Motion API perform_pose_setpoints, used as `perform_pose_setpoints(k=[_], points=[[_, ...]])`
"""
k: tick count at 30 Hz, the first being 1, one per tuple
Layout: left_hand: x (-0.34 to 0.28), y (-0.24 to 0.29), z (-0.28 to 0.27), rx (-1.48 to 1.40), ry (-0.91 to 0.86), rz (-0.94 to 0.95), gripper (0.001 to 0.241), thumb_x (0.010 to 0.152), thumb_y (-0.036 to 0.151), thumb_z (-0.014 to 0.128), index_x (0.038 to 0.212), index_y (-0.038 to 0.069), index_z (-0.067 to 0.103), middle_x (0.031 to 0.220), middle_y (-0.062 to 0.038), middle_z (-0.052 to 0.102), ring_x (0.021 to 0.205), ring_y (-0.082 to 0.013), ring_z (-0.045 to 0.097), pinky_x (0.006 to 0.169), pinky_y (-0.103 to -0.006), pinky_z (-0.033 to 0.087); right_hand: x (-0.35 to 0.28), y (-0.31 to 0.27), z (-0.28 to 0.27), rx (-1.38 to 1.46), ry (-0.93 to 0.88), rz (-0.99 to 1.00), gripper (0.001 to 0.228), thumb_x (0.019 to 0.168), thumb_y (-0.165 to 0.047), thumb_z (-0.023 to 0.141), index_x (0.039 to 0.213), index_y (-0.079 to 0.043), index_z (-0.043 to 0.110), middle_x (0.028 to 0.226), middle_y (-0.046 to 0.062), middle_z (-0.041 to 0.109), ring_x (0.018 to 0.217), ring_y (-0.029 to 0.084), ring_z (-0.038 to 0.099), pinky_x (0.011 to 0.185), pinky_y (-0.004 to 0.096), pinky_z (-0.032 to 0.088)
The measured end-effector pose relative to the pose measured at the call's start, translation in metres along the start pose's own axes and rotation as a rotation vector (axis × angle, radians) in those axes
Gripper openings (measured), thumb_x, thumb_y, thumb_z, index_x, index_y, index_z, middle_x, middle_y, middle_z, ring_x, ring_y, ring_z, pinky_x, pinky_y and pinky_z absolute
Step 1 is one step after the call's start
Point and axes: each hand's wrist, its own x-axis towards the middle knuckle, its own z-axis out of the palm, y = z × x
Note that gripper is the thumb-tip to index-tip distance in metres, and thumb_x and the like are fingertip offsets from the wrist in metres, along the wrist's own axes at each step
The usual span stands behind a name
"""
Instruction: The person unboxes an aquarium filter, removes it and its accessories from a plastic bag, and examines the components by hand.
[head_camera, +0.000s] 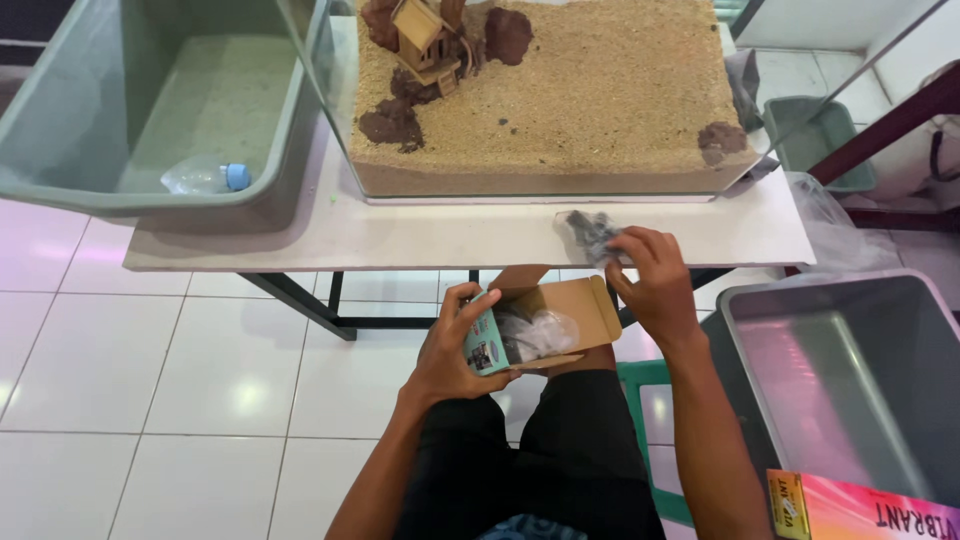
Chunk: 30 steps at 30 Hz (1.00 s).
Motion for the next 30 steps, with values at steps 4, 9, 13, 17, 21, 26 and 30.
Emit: perform_pose_setpoints(k=[4, 9, 13, 17, 21, 26, 30], points=[[0.000, -0.002, 0.001, -0.021, 0.020, -0.001, 0.102, 0.061, 0.036, 0.095, 0.151, 0.013, 0.053, 0.133, -0.019, 0.051, 0.104, -0.0440, 0.064, 0.090, -0.0541, 0.053, -0.010, 0.027, 0.026, -0.126, -0.154, 0.004, 0.017, 0.094, -0.002, 0.071, 0.108, -0.011, 0.070, 0.111, 0.010, 0.067, 0.100, 0.027, 0.069, 0.083, 0.036, 0.060], [0.000, -0.006, -0.001, -0.091, 0.051, 0.026, 0.102, 0.062, 0.035, 0.096, 0.150, 0.009, 0.052, 0.131, -0.020, 0.050, 0.112, -0.0402, 0.060, 0.098, -0.0513, 0.048, -0.016, 0.049, 0.036, -0.212, -0.156, -0.017, 0.024, 0.101, -0.004, 0.064, 0.119, -0.020, 0.068, 0.130, 0.006, 0.067, 0.124, 0.033, 0.063, 0.104, 0.047, 0.051], [0.001, -0.006, -0.002, -0.098, 0.059, 0.041, 0.102, 0.061, 0.033, 0.097, 0.150, 0.008, 0.053, 0.130, -0.021, 0.050, 0.113, -0.0404, 0.058, 0.099, -0.0522, 0.046, -0.003, 0.018, 0.016, -0.186, -0.154, 0.041, 0.029, 0.097, 0.001, 0.066, 0.119, -0.018, 0.069, 0.139, 0.014, 0.062, 0.133, 0.045, 0.055, 0.108, 0.057, 0.046], [0.000, -0.007, -0.002, -0.078, 0.065, 0.047, 0.101, 0.061, 0.034, 0.097, 0.149, 0.008, 0.053, 0.130, -0.020, 0.050, 0.113, -0.0378, 0.057, 0.100, -0.0485, 0.045, 0.012, -0.017, -0.009, 0.079, -0.140, 0.084, 0.032, 0.100, 0.000, 0.059, 0.126, -0.019, 0.067, 0.147, 0.015, 0.053, 0.140, 0.051, 0.044, 0.114, 0.064, 0.035], [0.001, -0.006, -0.002, -0.086, 0.054, 0.045, 0.099, 0.062, 0.032, 0.096, 0.149, 0.008, 0.054, 0.130, -0.020, 0.050, 0.113, -0.0383, 0.056, 0.099, -0.0488, 0.045, 0.027, -0.045, -0.037, 0.557, -0.276, 0.101, 0.035, 0.099, -0.027, 0.061, 0.132, -0.017, 0.068, 0.143, 0.016, 0.058, 0.138, 0.044, 0.051, 0.115, 0.060, 0.037], [0.000, -0.003, -0.002, -0.062, 0.036, 0.046, 0.100, 0.062, 0.032, 0.095, 0.150, 0.010, 0.053, 0.131, -0.022, 0.049, 0.113, -0.0430, 0.057, 0.097, -0.0539, 0.046, 0.038, -0.080, -0.056, 0.731, -0.523, 0.077, 0.043, 0.094, -0.031, 0.067, 0.131, -0.010, 0.066, 0.133, 0.020, 0.065, 0.124, 0.046, 0.062, 0.104, 0.061, 0.047], [0.000, 0.004, -0.006, -0.019, 0.010, 0.026, 0.100, 0.061, 0.034, 0.095, 0.150, 0.014, 0.053, 0.132, -0.020, 0.049, 0.112, -0.0451, 0.058, 0.095, -0.0566, 0.047, 0.050, -0.102, -0.057, 0.639, -0.874, 0.088, 0.055, 0.095, -0.036, 0.068, 0.139, -0.004, 0.058, 0.138, 0.024, 0.060, 0.125, 0.049, 0.059, 0.099, 0.063, 0.049]])
